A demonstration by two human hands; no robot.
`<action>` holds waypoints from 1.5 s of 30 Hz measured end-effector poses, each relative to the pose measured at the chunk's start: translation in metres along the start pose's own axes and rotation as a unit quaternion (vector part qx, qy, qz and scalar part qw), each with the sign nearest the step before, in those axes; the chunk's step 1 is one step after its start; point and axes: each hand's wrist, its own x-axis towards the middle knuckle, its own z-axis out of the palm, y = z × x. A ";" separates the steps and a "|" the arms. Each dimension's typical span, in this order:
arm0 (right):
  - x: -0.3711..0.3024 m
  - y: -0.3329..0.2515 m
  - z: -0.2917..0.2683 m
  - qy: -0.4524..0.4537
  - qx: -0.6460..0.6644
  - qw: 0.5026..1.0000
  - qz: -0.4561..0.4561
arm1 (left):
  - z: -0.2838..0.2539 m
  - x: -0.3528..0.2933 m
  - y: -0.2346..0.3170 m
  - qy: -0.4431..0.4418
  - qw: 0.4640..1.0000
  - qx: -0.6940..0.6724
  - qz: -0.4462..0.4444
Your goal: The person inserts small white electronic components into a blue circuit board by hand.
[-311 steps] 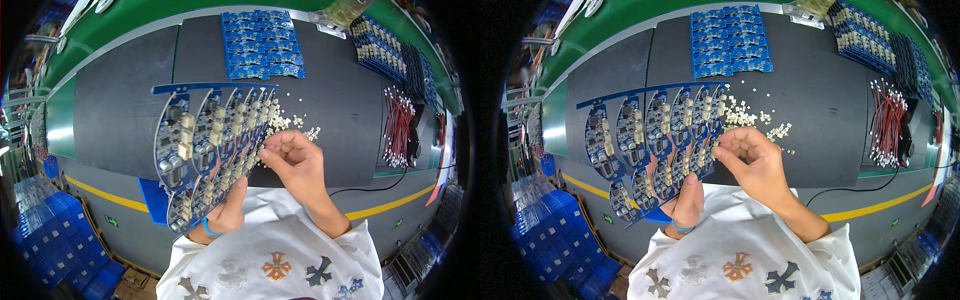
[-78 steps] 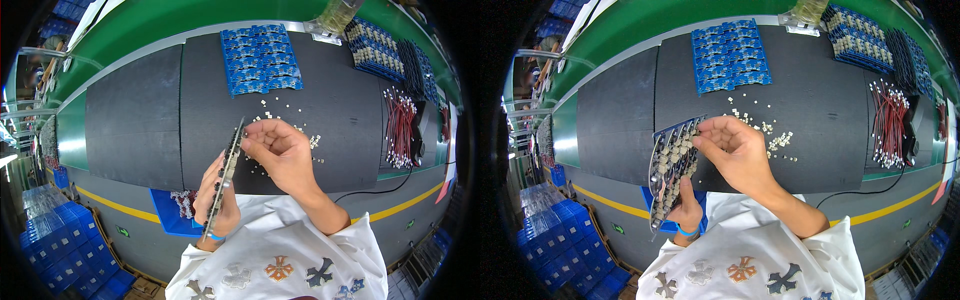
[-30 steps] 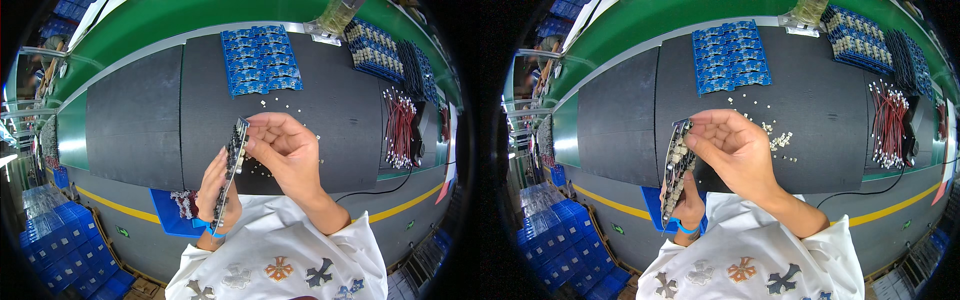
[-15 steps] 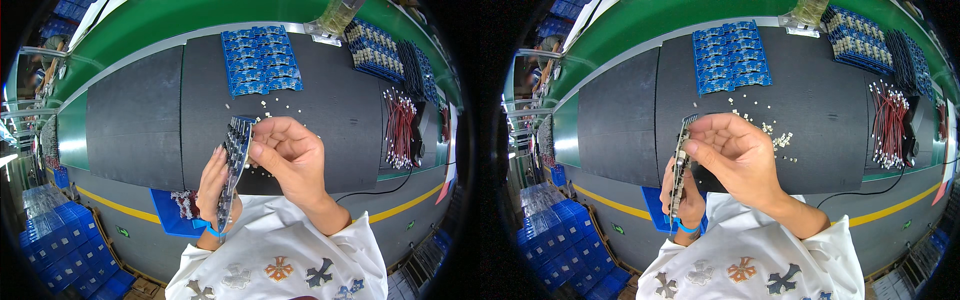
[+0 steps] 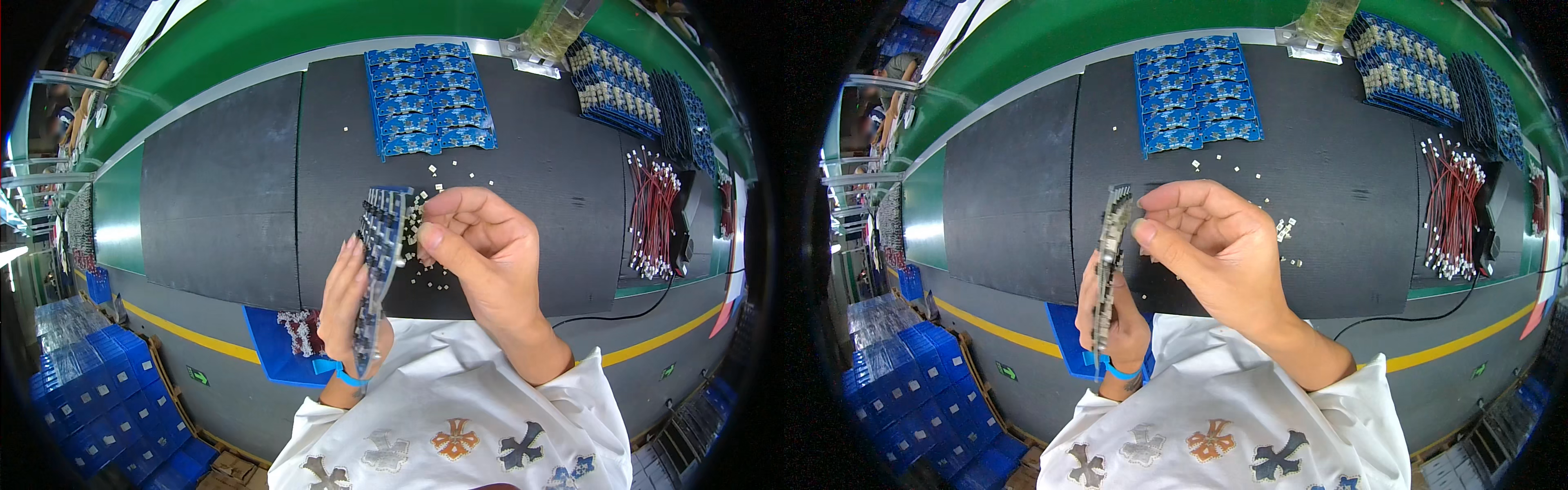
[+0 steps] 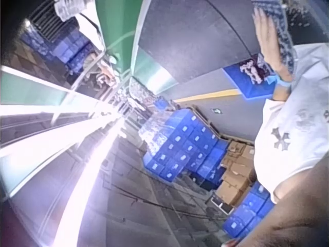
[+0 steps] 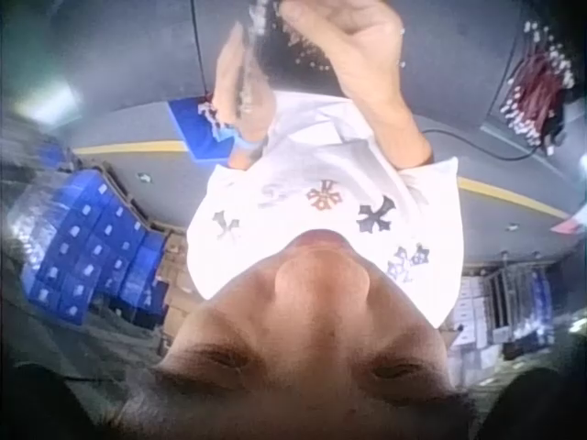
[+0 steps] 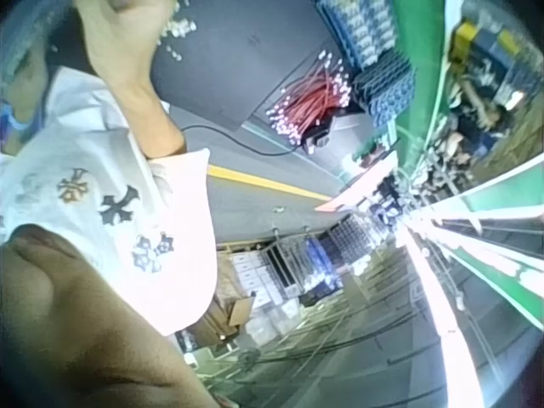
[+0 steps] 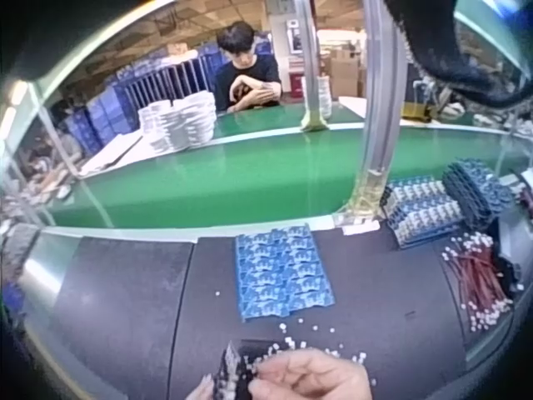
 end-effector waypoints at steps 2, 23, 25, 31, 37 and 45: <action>0.000 0.003 -0.006 0.007 -0.037 0.999 0.006 | -0.003 -0.010 0.000 -0.019 0.998 0.037 -0.056; -0.004 0.007 -0.039 0.052 -0.225 0.971 -0.057 | -0.007 0.015 0.021 0.027 0.895 -0.275 -0.351; 0.000 -0.005 -0.045 0.038 -0.205 0.977 -0.047 | -0.012 0.019 0.018 -0.046 0.836 -0.374 -0.400; 0.001 -0.019 -0.071 -0.029 -0.209 0.976 0.046 | 0.001 0.030 0.023 -0.100 0.686 -0.550 -0.465; -0.003 -0.045 -0.086 -0.035 -0.231 0.964 0.129 | 0.005 0.035 0.012 -0.139 0.628 -0.577 -0.503; -0.019 -0.102 -0.147 0.240 0.019 0.960 -0.141 | 0.004 0.054 0.039 -0.039 0.863 -0.499 0.070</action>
